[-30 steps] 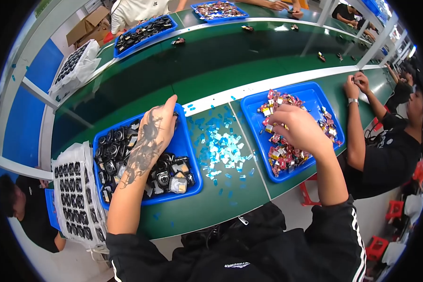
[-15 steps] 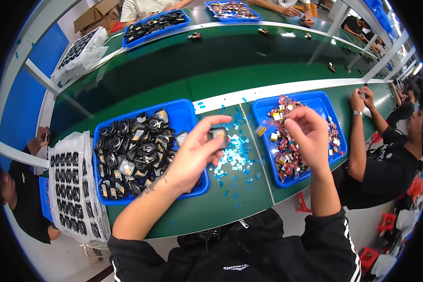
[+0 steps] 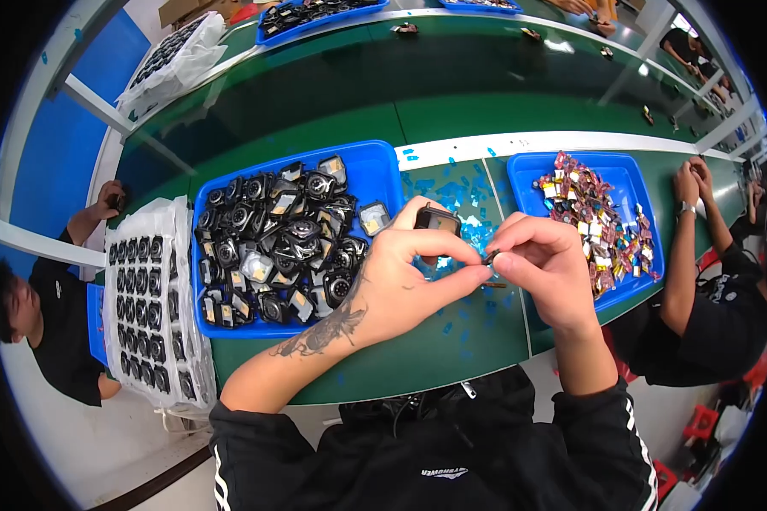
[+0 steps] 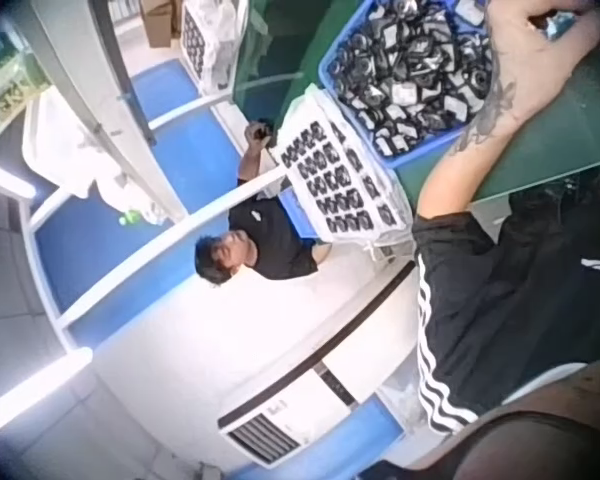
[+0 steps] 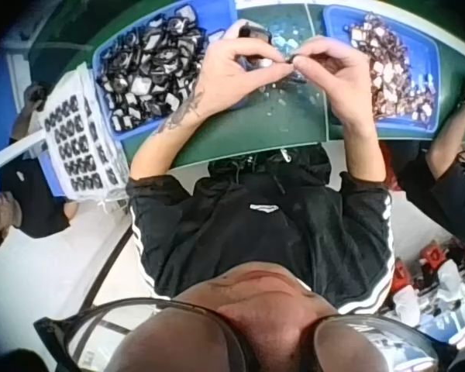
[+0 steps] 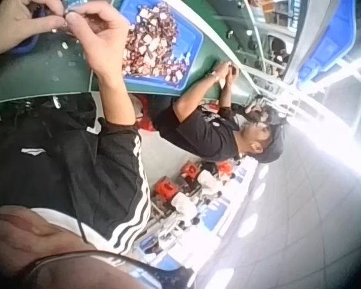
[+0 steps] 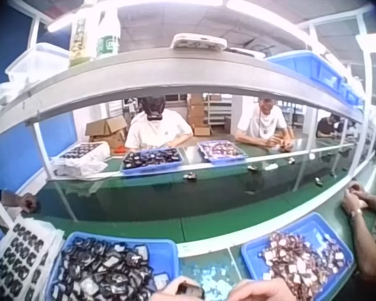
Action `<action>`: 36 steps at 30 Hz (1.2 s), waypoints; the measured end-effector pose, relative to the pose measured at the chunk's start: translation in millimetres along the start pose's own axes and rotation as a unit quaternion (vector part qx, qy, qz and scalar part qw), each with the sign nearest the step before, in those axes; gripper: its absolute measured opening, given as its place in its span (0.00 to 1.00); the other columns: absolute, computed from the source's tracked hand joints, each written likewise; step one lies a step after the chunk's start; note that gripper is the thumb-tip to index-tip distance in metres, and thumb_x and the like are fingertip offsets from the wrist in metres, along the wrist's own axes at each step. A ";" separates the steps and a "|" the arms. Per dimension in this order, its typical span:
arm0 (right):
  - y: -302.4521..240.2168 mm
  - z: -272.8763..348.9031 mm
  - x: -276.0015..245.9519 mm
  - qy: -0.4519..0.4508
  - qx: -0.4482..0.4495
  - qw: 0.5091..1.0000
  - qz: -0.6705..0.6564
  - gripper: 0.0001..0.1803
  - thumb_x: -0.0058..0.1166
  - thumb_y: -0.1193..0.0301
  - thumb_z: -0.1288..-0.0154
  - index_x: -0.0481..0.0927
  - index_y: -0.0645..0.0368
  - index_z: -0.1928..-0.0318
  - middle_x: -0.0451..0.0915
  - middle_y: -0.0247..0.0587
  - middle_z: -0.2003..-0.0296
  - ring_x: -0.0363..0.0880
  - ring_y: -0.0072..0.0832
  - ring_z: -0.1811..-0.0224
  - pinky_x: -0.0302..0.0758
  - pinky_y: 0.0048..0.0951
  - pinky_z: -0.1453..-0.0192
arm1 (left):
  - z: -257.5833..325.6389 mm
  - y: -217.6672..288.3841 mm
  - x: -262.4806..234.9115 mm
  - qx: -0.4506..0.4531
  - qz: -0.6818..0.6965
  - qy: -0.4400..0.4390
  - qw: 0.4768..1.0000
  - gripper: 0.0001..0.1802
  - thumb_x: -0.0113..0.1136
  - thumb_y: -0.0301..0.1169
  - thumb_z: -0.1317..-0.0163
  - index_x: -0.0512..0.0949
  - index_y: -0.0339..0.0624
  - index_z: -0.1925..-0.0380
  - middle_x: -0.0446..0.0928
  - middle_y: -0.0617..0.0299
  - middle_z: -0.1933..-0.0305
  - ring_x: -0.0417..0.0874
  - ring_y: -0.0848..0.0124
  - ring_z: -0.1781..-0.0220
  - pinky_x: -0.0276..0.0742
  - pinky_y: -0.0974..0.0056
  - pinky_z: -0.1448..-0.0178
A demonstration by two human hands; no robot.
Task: Assembling electronic fan components on a factory production line.
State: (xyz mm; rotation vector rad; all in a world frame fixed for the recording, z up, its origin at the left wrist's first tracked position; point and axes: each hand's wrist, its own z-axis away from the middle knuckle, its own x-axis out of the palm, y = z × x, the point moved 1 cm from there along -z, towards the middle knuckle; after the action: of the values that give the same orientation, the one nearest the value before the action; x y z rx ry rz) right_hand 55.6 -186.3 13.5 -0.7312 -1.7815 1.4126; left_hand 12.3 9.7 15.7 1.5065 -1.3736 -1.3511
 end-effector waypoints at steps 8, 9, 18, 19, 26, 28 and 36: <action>-1.8 2.5 -3.7 -0.004 0.073 0.997 0.013 0.03 0.57 0.77 0.34 0.80 0.66 0.63 0.81 0.33 0.65 0.77 0.16 0.63 0.74 0.19 0.57 | 3.2 -8.8 2.1 0.064 -0.084 -0.006 0.994 0.06 0.72 0.27 0.49 0.86 0.44 0.70 0.77 0.58 0.62 0.77 0.66 0.57 0.74 0.62 0.54; -1.6 1.9 -5.9 -0.021 0.087 0.996 0.027 0.04 0.58 0.76 0.34 0.79 0.65 0.64 0.80 0.33 0.66 0.76 0.15 0.64 0.73 0.19 0.58 | 4.1 -7.1 2.8 0.071 -0.096 0.017 0.993 0.07 0.73 0.25 0.51 0.86 0.43 0.71 0.75 0.57 0.61 0.76 0.67 0.58 0.74 0.64 0.55; 31.0 -11.9 -0.2 0.045 -0.008 0.962 0.270 0.07 0.57 0.71 0.32 0.79 0.64 0.64 0.80 0.32 0.72 0.75 0.17 0.71 0.71 0.24 0.66 | 7.2 -3.2 4.6 0.230 -0.324 0.065 0.915 0.11 0.74 0.25 0.56 0.84 0.43 0.69 0.74 0.58 0.63 0.79 0.63 0.66 0.76 0.60 0.65; 30.4 -11.3 2.1 0.077 -0.098 0.880 0.459 0.07 0.56 0.71 0.32 0.79 0.64 0.63 0.80 0.35 0.72 0.75 0.18 0.71 0.72 0.24 0.66 | 7.5 -4.6 6.0 0.230 -0.328 0.066 0.914 0.11 0.74 0.25 0.56 0.84 0.43 0.69 0.74 0.58 0.63 0.79 0.63 0.66 0.76 0.60 0.65; 15.6 2.7 -1.0 0.050 0.073 0.996 0.020 0.08 0.51 0.73 0.28 0.80 0.65 0.59 0.81 0.35 0.66 0.78 0.17 0.64 0.75 0.20 0.61 | 9.6 -7.2 1.7 0.086 -0.138 0.065 0.985 0.07 0.73 0.22 0.51 0.86 0.40 0.70 0.73 0.59 0.62 0.76 0.71 0.63 0.73 0.68 0.62; 15.5 5.6 5.3 0.043 0.041 0.998 0.022 0.07 0.52 0.73 0.28 0.80 0.64 0.59 0.81 0.34 0.66 0.77 0.16 0.65 0.74 0.19 0.62 | 9.0 -9.3 -1.2 -0.003 -0.041 0.051 0.998 0.07 0.72 0.21 0.50 0.86 0.39 0.69 0.73 0.61 0.61 0.75 0.74 0.63 0.73 0.69 0.62; 14.8 2.3 5.8 -0.050 0.109 0.993 -0.021 0.07 0.49 0.71 0.26 0.75 0.61 0.63 0.73 0.27 0.70 0.69 0.12 0.69 0.69 0.17 0.65 | 8.4 -7.4 -1.9 0.128 -0.163 0.046 0.977 0.10 0.74 0.22 0.53 0.86 0.42 0.69 0.73 0.58 0.61 0.77 0.69 0.64 0.74 0.68 0.63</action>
State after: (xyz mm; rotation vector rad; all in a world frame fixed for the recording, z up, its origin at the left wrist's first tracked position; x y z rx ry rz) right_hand 50.3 -179.5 0.0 -0.5137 -1.6715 1.6097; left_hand 6.3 14.3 7.3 2.0120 -1.3205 -1.3118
